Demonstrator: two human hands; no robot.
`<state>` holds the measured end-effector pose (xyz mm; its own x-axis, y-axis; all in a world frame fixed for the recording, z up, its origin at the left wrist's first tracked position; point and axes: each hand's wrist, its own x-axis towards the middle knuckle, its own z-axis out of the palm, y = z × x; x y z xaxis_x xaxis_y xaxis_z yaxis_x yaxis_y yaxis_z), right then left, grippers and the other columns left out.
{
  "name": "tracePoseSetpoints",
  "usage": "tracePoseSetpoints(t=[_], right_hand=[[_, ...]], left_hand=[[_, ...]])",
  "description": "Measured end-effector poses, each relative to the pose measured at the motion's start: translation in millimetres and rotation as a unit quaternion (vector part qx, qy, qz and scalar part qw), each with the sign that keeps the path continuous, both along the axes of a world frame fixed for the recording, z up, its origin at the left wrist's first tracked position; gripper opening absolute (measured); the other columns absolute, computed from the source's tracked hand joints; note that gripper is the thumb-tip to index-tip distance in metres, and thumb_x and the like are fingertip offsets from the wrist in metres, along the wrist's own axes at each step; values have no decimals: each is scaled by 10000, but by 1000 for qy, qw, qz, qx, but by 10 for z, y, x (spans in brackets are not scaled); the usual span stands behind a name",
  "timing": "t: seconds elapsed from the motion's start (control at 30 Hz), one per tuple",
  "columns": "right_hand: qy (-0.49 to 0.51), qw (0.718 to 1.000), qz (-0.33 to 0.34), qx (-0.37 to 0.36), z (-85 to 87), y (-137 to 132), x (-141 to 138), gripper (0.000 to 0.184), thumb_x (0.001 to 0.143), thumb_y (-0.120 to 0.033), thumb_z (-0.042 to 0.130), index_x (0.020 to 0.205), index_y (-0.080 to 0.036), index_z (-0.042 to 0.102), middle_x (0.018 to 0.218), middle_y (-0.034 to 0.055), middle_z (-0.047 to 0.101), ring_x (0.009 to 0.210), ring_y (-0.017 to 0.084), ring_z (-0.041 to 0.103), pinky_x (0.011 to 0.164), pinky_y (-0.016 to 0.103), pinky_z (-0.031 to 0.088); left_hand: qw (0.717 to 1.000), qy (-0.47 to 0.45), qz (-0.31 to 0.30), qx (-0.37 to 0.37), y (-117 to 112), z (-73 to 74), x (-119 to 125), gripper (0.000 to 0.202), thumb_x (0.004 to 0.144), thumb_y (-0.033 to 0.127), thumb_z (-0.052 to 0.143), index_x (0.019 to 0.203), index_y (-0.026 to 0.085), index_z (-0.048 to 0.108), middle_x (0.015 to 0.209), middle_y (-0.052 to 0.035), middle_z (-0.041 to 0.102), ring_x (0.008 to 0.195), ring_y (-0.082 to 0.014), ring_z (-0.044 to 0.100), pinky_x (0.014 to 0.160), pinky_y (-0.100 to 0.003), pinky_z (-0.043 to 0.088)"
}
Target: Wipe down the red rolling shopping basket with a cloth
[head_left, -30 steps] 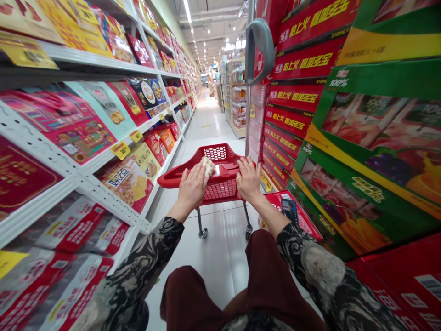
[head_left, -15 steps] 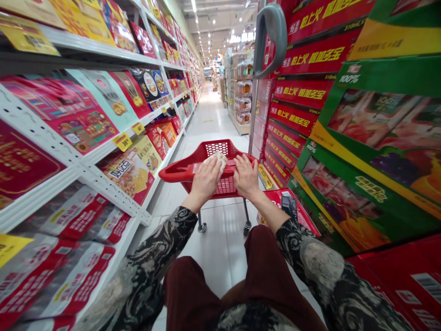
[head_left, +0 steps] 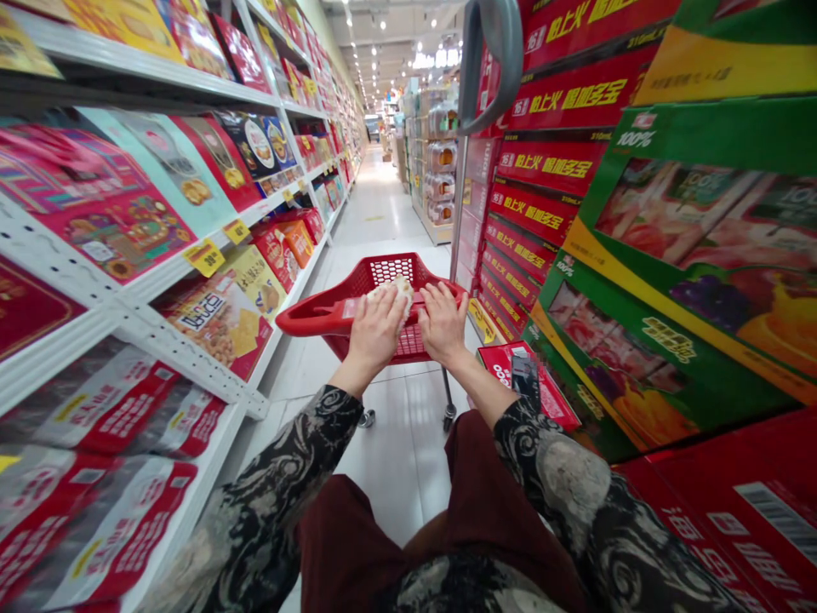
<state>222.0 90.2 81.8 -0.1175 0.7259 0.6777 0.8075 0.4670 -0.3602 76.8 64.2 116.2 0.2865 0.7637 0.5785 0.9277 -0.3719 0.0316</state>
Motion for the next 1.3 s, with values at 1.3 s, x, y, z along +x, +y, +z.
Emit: tracePoseSetpoints(t=[1.3], right_hand=[[14, 997, 46, -56, 98, 50, -300, 408, 921, -253, 347, 1300, -178, 478, 1443, 69, 384, 1384, 230, 215, 1118, 558, 43]], left_hand=[[996, -22, 61, 53, -221, -113, -300, 362, 893, 267, 374, 1198, 230, 565, 1312, -107, 542, 1181, -220, 527, 1114, -502, 132]])
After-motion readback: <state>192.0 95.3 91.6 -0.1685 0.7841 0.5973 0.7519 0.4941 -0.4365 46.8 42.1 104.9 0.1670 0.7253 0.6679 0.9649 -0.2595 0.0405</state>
